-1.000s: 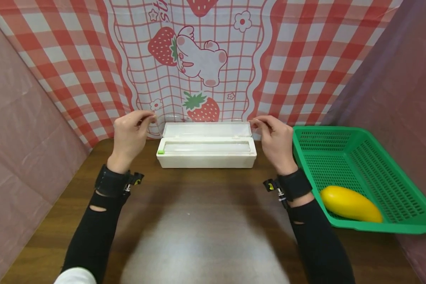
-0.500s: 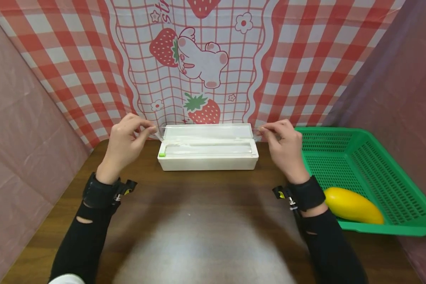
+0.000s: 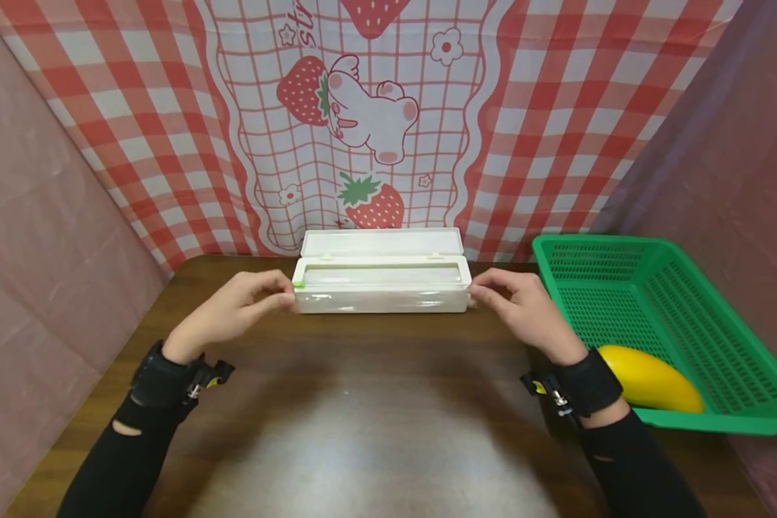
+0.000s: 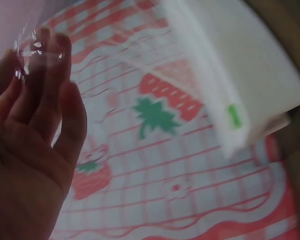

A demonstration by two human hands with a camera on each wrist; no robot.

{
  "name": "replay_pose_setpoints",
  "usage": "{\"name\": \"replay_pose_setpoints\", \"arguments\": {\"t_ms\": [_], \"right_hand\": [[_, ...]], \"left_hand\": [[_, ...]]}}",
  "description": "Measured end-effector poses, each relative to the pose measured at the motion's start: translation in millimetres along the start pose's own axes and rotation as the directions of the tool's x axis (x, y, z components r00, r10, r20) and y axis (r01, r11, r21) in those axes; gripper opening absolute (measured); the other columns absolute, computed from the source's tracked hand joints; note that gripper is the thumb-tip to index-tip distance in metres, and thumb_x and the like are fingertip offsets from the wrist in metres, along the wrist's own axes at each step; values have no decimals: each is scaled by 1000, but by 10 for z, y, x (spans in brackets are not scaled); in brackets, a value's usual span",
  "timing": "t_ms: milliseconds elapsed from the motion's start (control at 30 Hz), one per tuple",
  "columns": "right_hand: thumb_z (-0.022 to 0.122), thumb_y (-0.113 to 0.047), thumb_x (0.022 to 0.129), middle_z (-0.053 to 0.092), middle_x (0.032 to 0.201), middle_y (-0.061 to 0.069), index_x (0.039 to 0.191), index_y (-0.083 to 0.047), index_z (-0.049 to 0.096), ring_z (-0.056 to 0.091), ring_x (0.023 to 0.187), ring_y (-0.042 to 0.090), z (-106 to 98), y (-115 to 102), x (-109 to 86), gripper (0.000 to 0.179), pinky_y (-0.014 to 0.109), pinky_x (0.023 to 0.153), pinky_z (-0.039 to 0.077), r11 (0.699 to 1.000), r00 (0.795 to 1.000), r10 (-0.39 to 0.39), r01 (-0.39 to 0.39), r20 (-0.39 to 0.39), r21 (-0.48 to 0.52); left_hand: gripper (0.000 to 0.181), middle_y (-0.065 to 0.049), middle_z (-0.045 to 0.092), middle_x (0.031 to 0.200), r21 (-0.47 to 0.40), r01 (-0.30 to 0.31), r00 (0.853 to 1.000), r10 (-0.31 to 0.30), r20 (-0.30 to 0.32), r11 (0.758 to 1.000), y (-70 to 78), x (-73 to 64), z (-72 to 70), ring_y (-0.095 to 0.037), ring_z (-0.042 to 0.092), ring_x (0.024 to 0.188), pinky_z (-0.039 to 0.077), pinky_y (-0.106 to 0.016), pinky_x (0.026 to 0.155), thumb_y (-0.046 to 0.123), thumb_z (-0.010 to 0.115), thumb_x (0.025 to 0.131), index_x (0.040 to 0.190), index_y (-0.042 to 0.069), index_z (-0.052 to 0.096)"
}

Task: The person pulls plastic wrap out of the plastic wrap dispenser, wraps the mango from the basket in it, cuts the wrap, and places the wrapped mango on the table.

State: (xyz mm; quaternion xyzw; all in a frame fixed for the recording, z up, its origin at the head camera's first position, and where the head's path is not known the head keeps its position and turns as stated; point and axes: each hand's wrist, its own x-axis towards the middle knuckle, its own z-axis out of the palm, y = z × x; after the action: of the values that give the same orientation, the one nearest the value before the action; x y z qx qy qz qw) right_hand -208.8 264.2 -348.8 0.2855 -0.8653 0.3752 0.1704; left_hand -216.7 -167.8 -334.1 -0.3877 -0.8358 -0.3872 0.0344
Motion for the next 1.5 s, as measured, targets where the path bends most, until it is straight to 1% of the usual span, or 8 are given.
{"name": "replay_pose_setpoints", "arguments": {"t_ms": [200, 400, 533, 700, 867, 1033, 1300, 1500], "right_hand": [[56, -25, 91, 61, 76, -10, 90, -24, 63, 51, 64, 8, 65, 130, -115, 7, 28, 55, 42, 998, 969, 62, -63, 238, -1], [54, -33, 91, 56, 73, -11, 86, -24, 61, 49, 65, 6, 208, 202, -213, 13, 28, 61, 43, 999, 853, 31, -23, 522, -23], [56, -31, 91, 52, 71, -11, 86, -22, 60, 46, 64, 5, 317, 230, -287, 12, 27, 60, 42, 999, 787, 4, 25, 617, -39], [59, -28, 89, 54, 73, -12, 87, -19, 63, 48, 65, 5, 428, 266, -349, 10, 26, 60, 43, 998, 789, -3, 45, 614, -53], [59, -26, 89, 57, 78, -12, 90, -21, 64, 49, 68, 4, 522, 297, -380, 8, 26, 63, 44, 994, 793, -2, 70, 609, -88], [53, -30, 92, 62, 92, -11, 102, -18, 65, 53, 80, 3, 589, 320, -429, 19, 29, 71, 46, 993, 790, 34, 44, 612, -112], [52, -37, 93, 62, 106, -8, 116, -17, 60, 56, 94, 4, 580, 297, -519, 32, 31, 78, 46, 989, 766, 100, -4, 635, -151], [55, -39, 90, 61, 111, -9, 119, -20, 60, 57, 98, 10, 427, 244, -621, 34, 36, 81, 46, 992, 785, 49, 35, 618, -124]], "left_hand": [[15, 8, 62, 80, -60, 59, 966, -42, 255, 996, -217, -66, 255, -12, 58, 75, 47, -30, 67, 35, 51, 93, 90, 23, 60], [11, 11, 59, 77, 52, 31, 893, -51, 448, 998, -348, -101, 469, -7, 53, 72, 45, -27, 67, 34, 57, 90, 84, 25, 61], [9, 12, 58, 77, 87, 51, 847, -89, 524, 995, -380, -133, 549, -4, 54, 75, 45, -25, 69, 30, 61, 88, 81, 24, 61], [6, 11, 60, 79, 81, 70, 829, -104, 549, 994, -385, -147, 597, -4, 56, 78, 46, -25, 71, 25, 63, 86, 81, 21, 64], [6, 14, 59, 77, 138, 30, 838, -100, 536, 990, -436, -153, 657, -3, 54, 77, 44, -23, 73, 26, 65, 84, 80, 21, 66], [9, 16, 58, 73, 238, 49, 842, -168, 513, 970, -497, -171, 752, -4, 52, 69, 44, -22, 66, 24, 66, 83, 75, 25, 65], [9, 14, 57, 69, 297, 75, 834, -223, 505, 952, -506, -184, 793, -5, 50, 65, 43, -23, 61, 22, 67, 82, 74, 24, 64], [8, 14, 55, 74, 321, 51, 823, -222, 523, 946, -460, -195, 824, -6, 49, 67, 42, -24, 62, 28, 69, 80, 74, 24, 65]]}}
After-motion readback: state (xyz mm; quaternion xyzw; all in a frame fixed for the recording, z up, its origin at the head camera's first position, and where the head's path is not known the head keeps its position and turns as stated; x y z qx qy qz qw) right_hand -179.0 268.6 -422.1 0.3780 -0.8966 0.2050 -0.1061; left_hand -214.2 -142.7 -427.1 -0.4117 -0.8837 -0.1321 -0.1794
